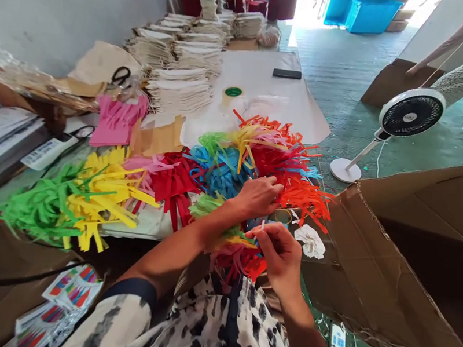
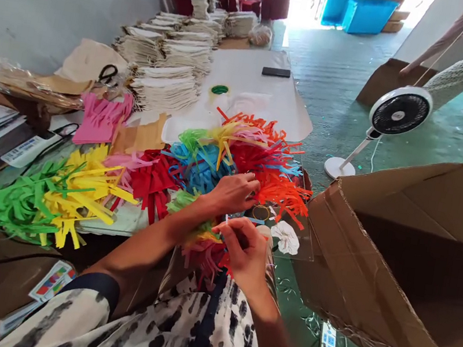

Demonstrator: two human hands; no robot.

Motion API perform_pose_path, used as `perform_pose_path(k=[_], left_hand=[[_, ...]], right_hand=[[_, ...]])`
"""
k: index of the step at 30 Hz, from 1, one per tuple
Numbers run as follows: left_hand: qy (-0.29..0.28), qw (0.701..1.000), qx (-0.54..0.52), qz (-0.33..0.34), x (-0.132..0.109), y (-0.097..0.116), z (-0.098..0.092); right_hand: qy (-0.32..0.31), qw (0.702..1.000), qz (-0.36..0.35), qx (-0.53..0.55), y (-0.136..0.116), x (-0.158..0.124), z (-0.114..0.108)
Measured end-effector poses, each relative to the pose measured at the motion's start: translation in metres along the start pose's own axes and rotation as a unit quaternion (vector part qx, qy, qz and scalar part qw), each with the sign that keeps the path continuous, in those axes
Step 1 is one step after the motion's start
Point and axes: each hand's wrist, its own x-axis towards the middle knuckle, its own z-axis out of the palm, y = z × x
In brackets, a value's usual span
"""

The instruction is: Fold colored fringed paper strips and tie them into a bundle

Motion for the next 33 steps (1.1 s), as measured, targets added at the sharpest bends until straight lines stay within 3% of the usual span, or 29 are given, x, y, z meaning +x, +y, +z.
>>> perform_pose_path(k=[4, 8, 12, 15, 18, 20, 26, 33], left_hand=[[0.033, 0.998, -0.049, 0.039, -0.001, -0.016, -0.003], [0.099, 0.984, -0.127, 0.074, -0.006, -0.029, -0.027], [0.138, 0.96, -0.222, 0.098, -0.014, -0.037, -0.052], [0.167, 0.904, -0.389, 0.056, -0.017, -0.043, -0.06], [0.277, 0.799, -0.533, -0.029, -0.019, -0.046, -0.059], [0.322, 0.763, -0.557, -0.057, -0.021, -0.045, -0.057], [0.231, 0.781, -0.58, -0.022, -0.022, -0.03, -0.046], [0.247, 0.777, -0.578, -0.018, -0.025, -0.02, -0.044]], right_hand=[[0.055, 0.994, -0.069, -0.07, 0.002, 0.015, -0.012], [0.132, 0.946, -0.162, -0.248, -0.004, 0.043, -0.03], [0.081, 0.926, -0.176, -0.325, -0.01, 0.066, -0.036], [0.064, 0.937, -0.169, -0.299, -0.012, 0.073, -0.034], [0.069, 0.969, -0.115, -0.208, -0.01, 0.074, -0.032], [0.057, 0.986, -0.076, -0.138, -0.007, 0.075, -0.032], [0.008, 0.999, -0.032, -0.043, -0.001, 0.076, -0.027], [0.008, 0.994, -0.053, -0.097, -0.008, 0.075, -0.018]])
